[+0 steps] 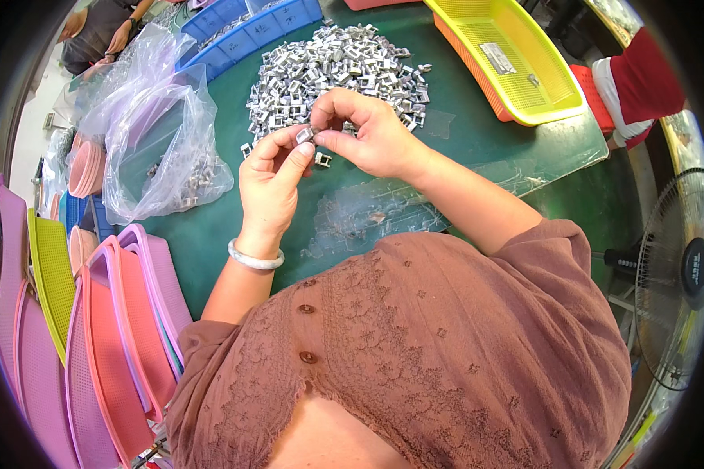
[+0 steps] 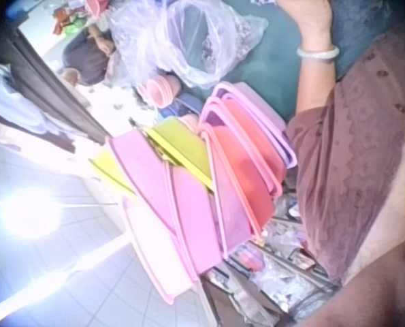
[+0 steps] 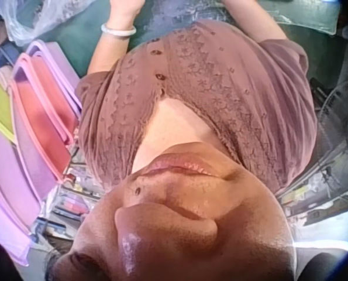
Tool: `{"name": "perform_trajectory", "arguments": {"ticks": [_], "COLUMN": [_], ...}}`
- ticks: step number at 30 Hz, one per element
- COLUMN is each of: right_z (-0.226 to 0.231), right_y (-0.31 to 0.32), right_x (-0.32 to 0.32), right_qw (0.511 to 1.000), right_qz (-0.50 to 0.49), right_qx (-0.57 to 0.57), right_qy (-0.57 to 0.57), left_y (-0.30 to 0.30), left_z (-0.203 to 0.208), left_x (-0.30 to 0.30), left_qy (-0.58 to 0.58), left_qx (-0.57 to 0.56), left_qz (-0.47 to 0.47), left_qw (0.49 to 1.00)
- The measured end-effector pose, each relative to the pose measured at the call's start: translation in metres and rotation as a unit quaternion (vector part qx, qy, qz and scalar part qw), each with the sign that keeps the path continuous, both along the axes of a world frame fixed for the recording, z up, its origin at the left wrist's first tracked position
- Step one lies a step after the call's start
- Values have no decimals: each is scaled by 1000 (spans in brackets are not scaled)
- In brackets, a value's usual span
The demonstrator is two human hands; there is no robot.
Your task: The person assembles small electronic components by picking individual pieces from a large pile on a table and joining them together by hand.
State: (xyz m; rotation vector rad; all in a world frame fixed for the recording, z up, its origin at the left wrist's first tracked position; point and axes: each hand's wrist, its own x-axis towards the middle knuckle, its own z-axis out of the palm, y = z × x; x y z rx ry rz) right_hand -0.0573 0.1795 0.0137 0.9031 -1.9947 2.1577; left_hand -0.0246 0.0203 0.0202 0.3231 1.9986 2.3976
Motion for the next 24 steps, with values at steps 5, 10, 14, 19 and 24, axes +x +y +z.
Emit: {"name": "perform_trajectory", "arguments": {"ticks": [5,10,14,19,24], "right_z": [-5,-5,3,1,-4], "right_y": [3,4,5,4,12], "right_x": [3,2,2,4,-8], "right_qw": [1000,999,982,976,920], "right_qz": [19,12,-20,-103,-198], "right_qx": [1,11,83,138,247], "right_qy": [-7,48,168,135,230], "left_y": [1,4,1,-2,-3], "left_z": [-7,-1,4,-8,-12], "left_x": [2,10,13,13,13], "left_qy": [161,40,-79,-68,-58], "left_qx": [-122,-18,74,76,77], "left_qz": [53,1,-39,-28,-10], "left_qw": [978,999,993,994,995]}}
